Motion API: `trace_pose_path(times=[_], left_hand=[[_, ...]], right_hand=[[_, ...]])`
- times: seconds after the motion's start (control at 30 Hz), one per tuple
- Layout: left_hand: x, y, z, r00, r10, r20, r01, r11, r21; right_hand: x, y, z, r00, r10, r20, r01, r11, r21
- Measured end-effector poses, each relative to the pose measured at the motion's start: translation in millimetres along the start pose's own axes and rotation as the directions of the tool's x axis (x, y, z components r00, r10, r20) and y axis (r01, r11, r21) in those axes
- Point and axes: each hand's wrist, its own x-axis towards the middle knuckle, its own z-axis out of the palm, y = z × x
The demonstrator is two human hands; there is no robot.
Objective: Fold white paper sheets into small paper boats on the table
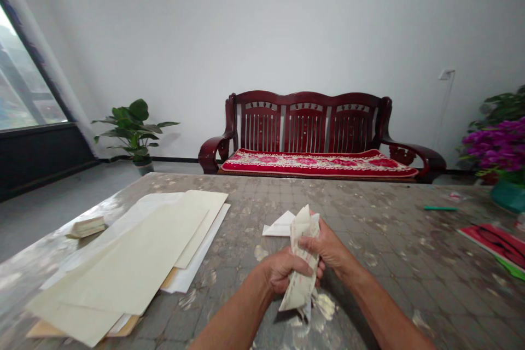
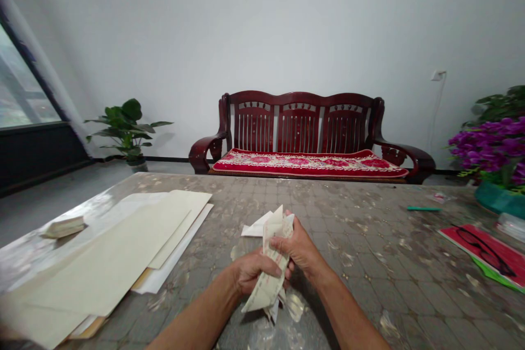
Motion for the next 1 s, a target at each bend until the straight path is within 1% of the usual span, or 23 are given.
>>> trace_pose_path(times=[0.07, 0.13, 0.2, 0.27, 0.3, 0.33, 0.37, 0.43, 0.5, 0.57, 0.6, 0.63, 0.67, 0.7, 0.73, 0.77, 0.8, 0.83, 0.87, 0.9, 0.93, 0.97, 1.0], left_hand=[[2, 1, 6.3, 0.997, -0.055, 0.044, 0.053, 0.998, 0.040], [6, 1, 11.7, 0.997, -0.058, 0.048, 0.055, 0.997, 0.061], [9, 0, 17.8, 0.999, 0.003, -0.034, 0.000, 0.996, 0.093], [10, -1, 25.8, 0.974, 0.103, -0.199, -0.051, 0.967, 0.251], [8, -1, 30.3, 0.930, 0.231, -0.285, -0.108, 0.914, 0.390], [6, -2, 34.9, 0.880, 0.348, -0.323, -0.131, 0.832, 0.539], [3, -2, 39.1, 0.845, 0.421, -0.330, -0.122, 0.753, 0.647], [-7, -1, 45.6, 0.802, 0.516, -0.301, -0.088, 0.601, 0.795], [-21, 2, 49.1, 0.779, 0.567, -0.266, -0.070, 0.501, 0.863], [-41, 10, 50.1, 0.750, 0.616, -0.240, -0.087, 0.451, 0.888], [-55, 15, 50.0, 0.720, 0.655, -0.230, -0.112, 0.437, 0.892], [-72, 21, 49.4, 0.672, 0.707, -0.220, -0.153, 0.423, 0.893], [-92, 27, 47.9, 0.609, 0.765, -0.209, -0.208, 0.409, 0.889], [-115, 33, 45.2, 0.518, 0.828, -0.213, -0.272, 0.395, 0.877], [-140, 38, 40.9, 0.395, 0.883, -0.253, -0.335, 0.395, 0.856], [-169, 42, 34.7, 0.208, 0.926, -0.316, -0.397, 0.375, 0.838], [-199, 44, 26.2, -0.014, 0.928, -0.371, -0.455, 0.324, 0.829], [-230, 43, 15.6, -0.233, 0.878, -0.418, -0.486, 0.267, 0.832], [-262, 40, 3.0, -0.433, 0.788, -0.438, -0.471, 0.216, 0.855], [-291, 35, -11.0, -0.601, 0.675, -0.429, -0.414, 0.196, 0.889], [-319, 26, -25.9, -0.726, 0.557, -0.404, -0.333, 0.228, 0.915], [-342, 15, -41.0, -0.825, 0.426, -0.372, -0.241, 0.330, 0.913], [-361, 2, -55.7, -0.881, 0.326, -0.343, -0.150, 0.495, 0.856]], right_hand=[[-6, -10, -1, 0.999, -0.025, -0.044, 0.023, 0.999, -0.041], [-8, -19, -4, 0.988, -0.091, -0.121, 0.078, 0.991, -0.107], [-7, -26, -7, 0.965, -0.156, -0.213, 0.120, 0.978, -0.171], [-5, -31, -12, 0.926, -0.206, -0.317, 0.151, 0.970, -0.188], [-4, -32, -13, 0.902, -0.218, -0.373, 0.164, 0.971, -0.172], [-3, -33, -14, 0.877, -0.223, -0.426, 0.174, 0.973, -0.151], [-2, -34, -14, 0.859, -0.223, -0.462, 0.183, 0.974, -0.131], [-2, -36, -11, 0.837, -0.226, -0.499, 0.193, 0.974, -0.118], [-5, -39, -3, 0.857, -0.218, -0.466, 0.214, 0.975, -0.063], [-9, -43, 4, 0.909, -0.191, -0.371, 0.217, 0.976, 0.031], [-11, -44, 7, 0.930, -0.183, -0.319, 0.216, 0.974, 0.072], [-12, -45, 8, 0.943, -0.191, -0.274, 0.227, 0.969, 0.103], [-12, -44, 7, 0.952, -0.201, -0.231, 0.233, 0.965, 0.118], [-12, -40, 5, 0.951, -0.212, -0.227, 0.239, 0.966, 0.101], [-11, -35, 2, 0.939, -0.223, -0.260, 0.245, 0.968, 0.055], [-9, -28, -2, 0.918, -0.238, -0.317, 0.248, 0.969, -0.009], [-7, -20, -7, 0.898, -0.250, -0.363, 0.240, 0.968, -0.072], [-5, -11, -11, 0.880, -0.260, -0.397, 0.227, 0.965, -0.128], [-4, -3, -15, 0.859, -0.276, -0.432, 0.220, 0.960, -0.174], [-3, 4, -19, 0.845, -0.286, -0.451, 0.208, 0.954, -0.214], [-3, 10, -21, 0.839, -0.283, -0.464, 0.177, 0.950, -0.258], [-3, 14, -22, 0.845, -0.262, -0.467, 0.133, 0.947, -0.292], [-5, 16, -23, 0.845, -0.251, -0.472, 0.099, 0.941, -0.323]])
